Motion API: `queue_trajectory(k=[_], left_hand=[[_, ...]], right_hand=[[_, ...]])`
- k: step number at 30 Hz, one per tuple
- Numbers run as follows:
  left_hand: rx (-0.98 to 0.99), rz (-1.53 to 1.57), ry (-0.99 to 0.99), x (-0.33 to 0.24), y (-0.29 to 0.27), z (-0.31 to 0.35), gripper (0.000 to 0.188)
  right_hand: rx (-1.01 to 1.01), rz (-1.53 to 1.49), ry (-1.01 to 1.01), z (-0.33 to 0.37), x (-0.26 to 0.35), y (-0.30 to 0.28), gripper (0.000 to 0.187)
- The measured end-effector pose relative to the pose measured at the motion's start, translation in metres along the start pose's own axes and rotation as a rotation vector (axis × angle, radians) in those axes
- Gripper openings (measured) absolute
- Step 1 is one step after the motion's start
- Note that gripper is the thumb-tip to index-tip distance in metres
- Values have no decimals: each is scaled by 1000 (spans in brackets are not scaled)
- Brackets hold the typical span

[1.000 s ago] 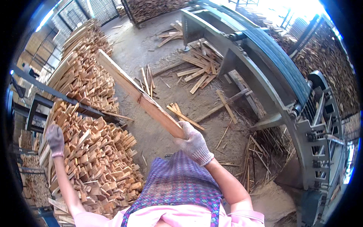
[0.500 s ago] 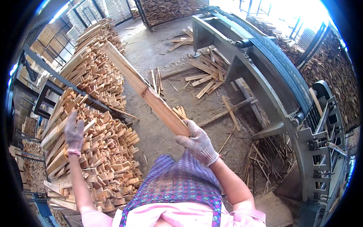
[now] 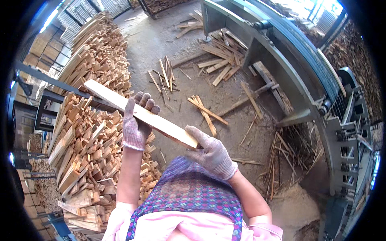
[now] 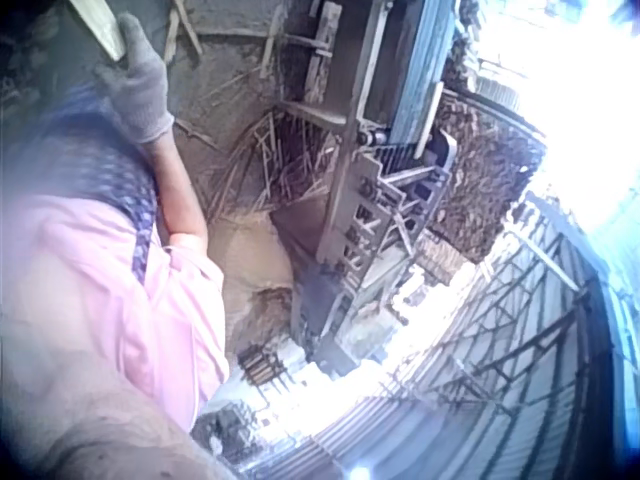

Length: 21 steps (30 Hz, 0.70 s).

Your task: The person gathers and sorts thin wooden sticks and planks from the floor, then places them into a metal rack. They repeatedly pick up bundles of sticks, arrange them, and transfer them to the rack, continuing this cycle throughout the clip.

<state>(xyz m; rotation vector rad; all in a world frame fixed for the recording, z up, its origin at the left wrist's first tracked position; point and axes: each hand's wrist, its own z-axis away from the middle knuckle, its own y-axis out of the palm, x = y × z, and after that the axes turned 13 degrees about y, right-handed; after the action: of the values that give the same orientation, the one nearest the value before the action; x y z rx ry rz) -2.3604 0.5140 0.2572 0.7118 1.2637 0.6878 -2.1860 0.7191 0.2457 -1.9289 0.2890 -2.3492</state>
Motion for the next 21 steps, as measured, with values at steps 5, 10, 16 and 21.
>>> queue_trajectory(k=[5,10,16,21], left_hand=[[0,-11,-148,21,-17,-22,37],[-120,-69,-301,38,-12,-29,36],[-163,-187,-311,58,-26,-27,26],[-90,-167,-310,69,-27,-23,30]], right_hand=[[78,-237,358,11,10,0,64],[38,-513,432,17,0,0,59],[-87,-539,519,21,-14,-5,59],[-132,-553,482,25,-20,-16,46]])
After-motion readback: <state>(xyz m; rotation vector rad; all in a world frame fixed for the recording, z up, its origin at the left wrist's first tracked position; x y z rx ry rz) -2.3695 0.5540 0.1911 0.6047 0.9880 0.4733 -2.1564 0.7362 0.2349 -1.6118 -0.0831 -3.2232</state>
